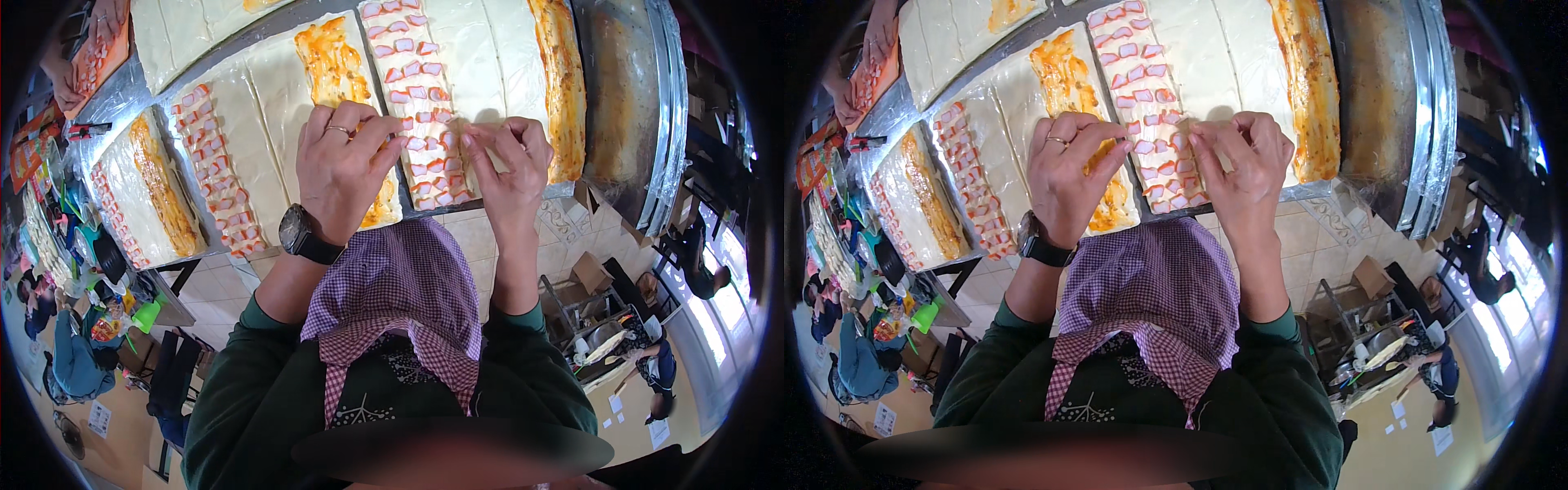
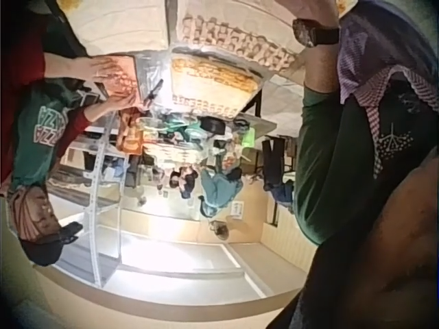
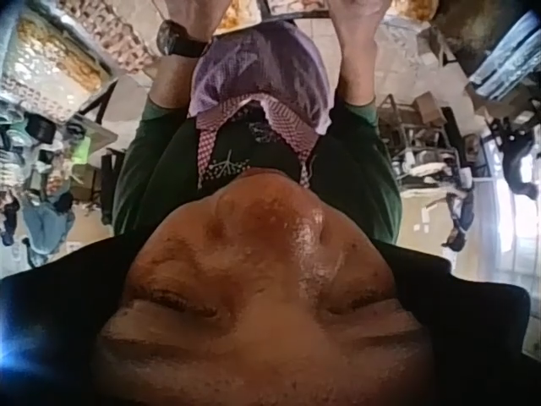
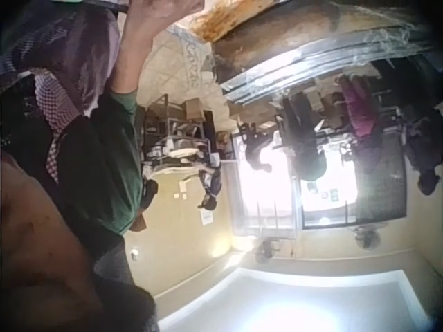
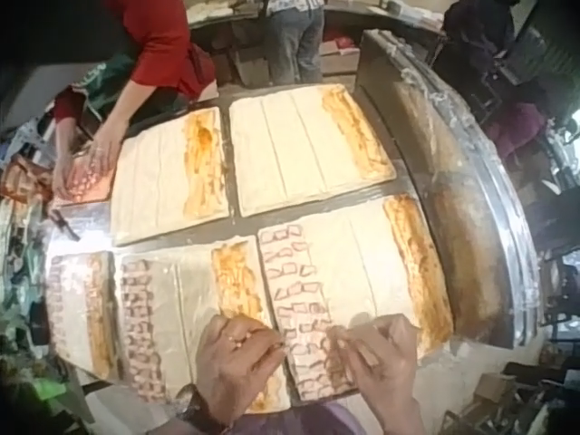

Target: Placing sliced crab sticks onto rows of prepared dough or pastry sheets.

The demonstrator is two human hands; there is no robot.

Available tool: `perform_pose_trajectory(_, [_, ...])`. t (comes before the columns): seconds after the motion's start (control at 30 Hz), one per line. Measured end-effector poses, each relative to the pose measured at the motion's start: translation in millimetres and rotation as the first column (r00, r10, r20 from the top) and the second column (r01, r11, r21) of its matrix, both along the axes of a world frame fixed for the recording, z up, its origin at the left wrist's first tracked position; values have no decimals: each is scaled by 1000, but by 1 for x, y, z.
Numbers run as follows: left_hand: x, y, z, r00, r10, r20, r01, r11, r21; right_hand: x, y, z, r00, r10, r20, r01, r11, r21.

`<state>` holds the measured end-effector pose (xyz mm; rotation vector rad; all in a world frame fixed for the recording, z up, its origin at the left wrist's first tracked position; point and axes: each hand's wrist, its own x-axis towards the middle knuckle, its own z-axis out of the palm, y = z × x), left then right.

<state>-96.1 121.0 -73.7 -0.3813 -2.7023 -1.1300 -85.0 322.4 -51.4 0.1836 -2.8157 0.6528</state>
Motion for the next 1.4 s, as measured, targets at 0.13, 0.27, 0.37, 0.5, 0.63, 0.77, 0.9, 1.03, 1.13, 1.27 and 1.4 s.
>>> perform_pose_trajectory(0.13, [-2, 4, -2, 999, 19, -30, -19, 1000, -8, -15, -9, 1, 999, 42, -27, -41, 999, 36])
perform_pose_trajectory(0.27, [-5, 4, -4, 999, 18, -27, -19, 999, -35, -21, -17, 3, 998, 67, 15, -68, 991, 114])
perform_pose_trajectory(0.37, [-6, 5, -5, 999, 19, -33, -20, 999, -39, -23, -17, 1, 997, 76, 0, -76, 992, 100])
perform_pose_trajectory(0.5, [-8, 5, -4, 999, 22, -30, -23, 999, -47, -26, -17, -2, 996, 90, -9, -89, 991, 103])
perform_pose_trajectory(0.63, [-6, 6, -5, 999, 29, -24, -29, 999, -16, -27, -17, 0, 989, 147, 4, -147, 987, 65])
perform_pose_trajectory(0.77, [-6, 4, -6, 1000, 5, -14, -5, 1000, -11, -30, -26, -1, 981, 195, 6, -195, 980, 43])
perform_pose_trajectory(0.9, [-7, 4, -8, 1000, 8, -28, -9, 1000, -25, -35, -25, -5, 989, 138, -55, -133, 987, 89])
perform_pose_trajectory(1.03, [-7, 3, -9, 999, 17, -27, -17, 1000, 3, -39, -25, -8, 991, 119, -65, -113, 989, 96])
perform_pose_trajectory(1.13, [-3, 0, -4, 1000, -3, -9, 3, 1000, 19, -36, -21, -4, 994, 105, -38, -103, 993, 62])
perform_pose_trajectory(1.27, [8, -6, -1, 995, -62, 79, 61, 998, 22, -20, -11, 10, 990, 94, 106, -99, 994, 40])
perform_pose_trajectory(1.4, [10, -10, -3, 995, -73, 74, 72, 997, 22, -8, -14, 20, 966, 113, 235, -132, 989, 69])
